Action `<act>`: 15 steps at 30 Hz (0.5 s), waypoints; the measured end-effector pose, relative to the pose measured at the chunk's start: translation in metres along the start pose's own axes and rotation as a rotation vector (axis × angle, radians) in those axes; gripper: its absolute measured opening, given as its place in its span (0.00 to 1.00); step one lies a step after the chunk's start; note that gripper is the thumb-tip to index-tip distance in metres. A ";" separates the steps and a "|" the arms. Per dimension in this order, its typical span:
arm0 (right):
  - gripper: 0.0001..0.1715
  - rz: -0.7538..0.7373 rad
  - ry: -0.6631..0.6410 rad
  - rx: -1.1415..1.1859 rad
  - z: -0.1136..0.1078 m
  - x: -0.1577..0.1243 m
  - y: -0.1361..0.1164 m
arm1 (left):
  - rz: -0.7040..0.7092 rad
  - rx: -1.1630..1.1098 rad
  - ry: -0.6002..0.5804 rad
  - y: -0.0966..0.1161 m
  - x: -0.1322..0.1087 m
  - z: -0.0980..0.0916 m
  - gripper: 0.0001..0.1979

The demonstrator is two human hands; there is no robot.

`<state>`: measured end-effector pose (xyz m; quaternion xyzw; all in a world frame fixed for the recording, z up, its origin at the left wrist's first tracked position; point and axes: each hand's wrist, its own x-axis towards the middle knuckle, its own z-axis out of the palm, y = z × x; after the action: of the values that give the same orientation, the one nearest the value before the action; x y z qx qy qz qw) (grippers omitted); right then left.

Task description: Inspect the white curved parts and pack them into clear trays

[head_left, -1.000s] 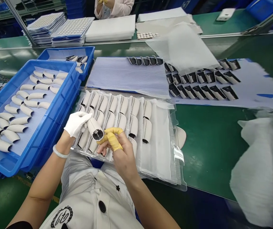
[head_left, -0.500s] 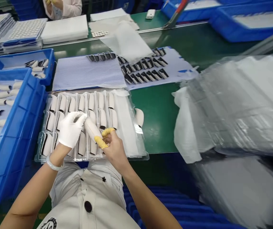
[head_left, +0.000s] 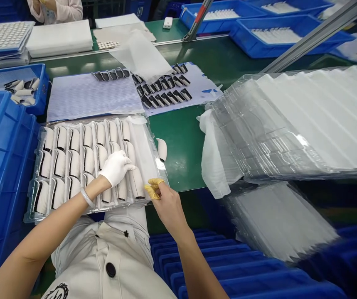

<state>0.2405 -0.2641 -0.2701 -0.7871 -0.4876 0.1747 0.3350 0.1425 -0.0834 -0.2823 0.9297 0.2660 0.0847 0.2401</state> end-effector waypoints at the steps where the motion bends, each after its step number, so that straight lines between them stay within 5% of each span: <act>1: 0.10 -0.021 0.001 -0.013 0.003 0.000 0.002 | -0.003 0.011 -0.011 -0.001 0.000 0.002 0.14; 9: 0.09 -0.070 -0.042 -0.193 0.030 0.003 0.011 | -0.058 0.045 -0.039 0.005 -0.012 -0.001 0.11; 15: 0.11 -0.108 -0.074 -0.288 0.034 0.008 0.005 | -0.133 -0.003 0.027 0.004 -0.048 -0.037 0.11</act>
<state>0.2268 -0.2459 -0.2974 -0.7928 -0.5610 0.1136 0.2092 0.0928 -0.0972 -0.2498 0.9085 0.3300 0.0814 0.2430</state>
